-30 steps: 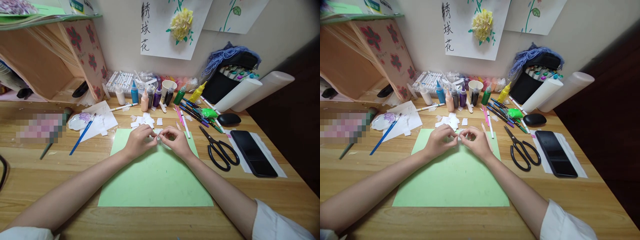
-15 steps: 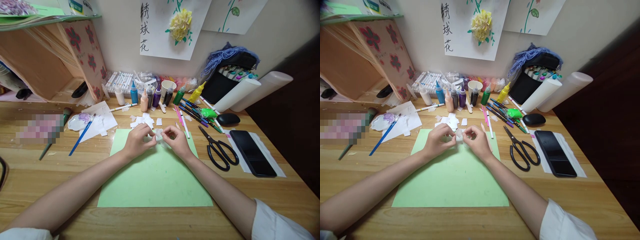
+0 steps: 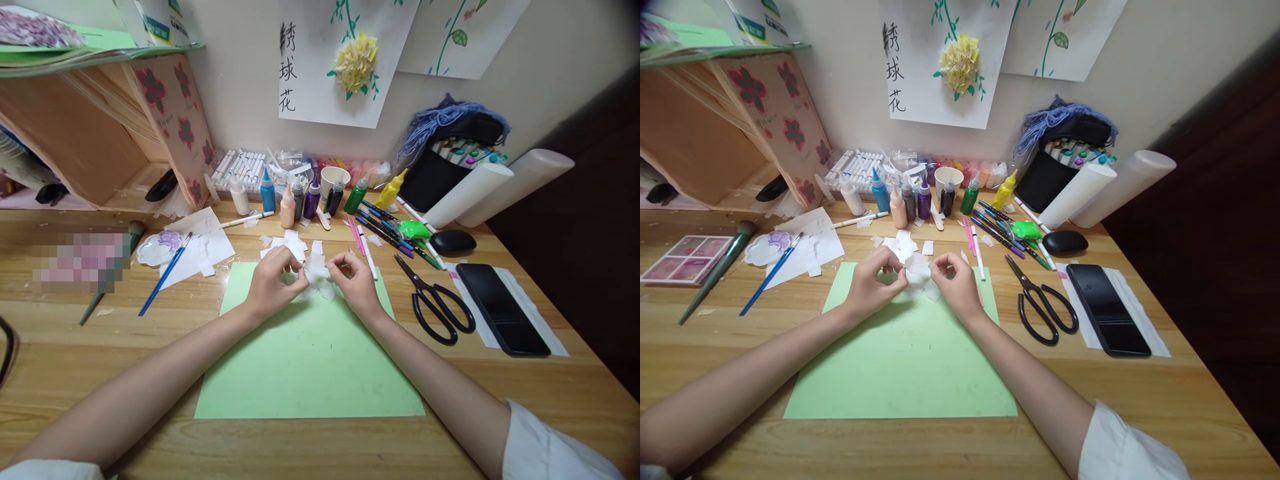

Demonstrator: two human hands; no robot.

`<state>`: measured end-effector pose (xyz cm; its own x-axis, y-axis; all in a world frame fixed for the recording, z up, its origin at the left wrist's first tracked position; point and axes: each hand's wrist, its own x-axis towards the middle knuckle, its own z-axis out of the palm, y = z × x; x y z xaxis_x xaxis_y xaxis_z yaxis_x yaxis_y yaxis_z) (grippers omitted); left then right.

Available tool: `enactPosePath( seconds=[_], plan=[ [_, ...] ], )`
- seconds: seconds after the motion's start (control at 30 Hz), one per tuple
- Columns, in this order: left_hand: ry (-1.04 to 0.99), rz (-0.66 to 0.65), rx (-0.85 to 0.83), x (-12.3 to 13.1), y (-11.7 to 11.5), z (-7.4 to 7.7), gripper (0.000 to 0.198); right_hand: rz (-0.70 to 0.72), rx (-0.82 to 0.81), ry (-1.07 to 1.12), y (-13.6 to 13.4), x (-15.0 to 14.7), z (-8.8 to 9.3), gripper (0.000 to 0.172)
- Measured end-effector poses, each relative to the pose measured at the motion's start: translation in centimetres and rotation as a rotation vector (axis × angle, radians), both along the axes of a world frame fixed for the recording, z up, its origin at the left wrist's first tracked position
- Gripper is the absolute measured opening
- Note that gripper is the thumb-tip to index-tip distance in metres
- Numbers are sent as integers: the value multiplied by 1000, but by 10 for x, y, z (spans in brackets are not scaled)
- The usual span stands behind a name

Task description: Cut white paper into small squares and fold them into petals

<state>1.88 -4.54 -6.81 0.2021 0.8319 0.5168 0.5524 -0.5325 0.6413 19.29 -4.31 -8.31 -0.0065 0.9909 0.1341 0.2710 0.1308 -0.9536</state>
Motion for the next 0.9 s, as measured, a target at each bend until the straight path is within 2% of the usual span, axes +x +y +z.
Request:
enactPosePath(
  seconds=[0.27, 0.57, 0.73, 0.9],
  plan=[
    [93, -57, 59, 1, 0, -3, 11, 119, 47, -41, -2, -2, 4, 22],
    [153, -59, 82, 1, -1, -3, 11, 131, 43, -125, -5, -3, 7, 27],
    [147, -52, 77, 1, -1, -2, 11, 181, 72, -170, -6, -4, 9, 23],
    [82, -21, 22, 1, 0, -1, 11, 167, 21, -82, -5, -3, 6, 22]
  ],
)
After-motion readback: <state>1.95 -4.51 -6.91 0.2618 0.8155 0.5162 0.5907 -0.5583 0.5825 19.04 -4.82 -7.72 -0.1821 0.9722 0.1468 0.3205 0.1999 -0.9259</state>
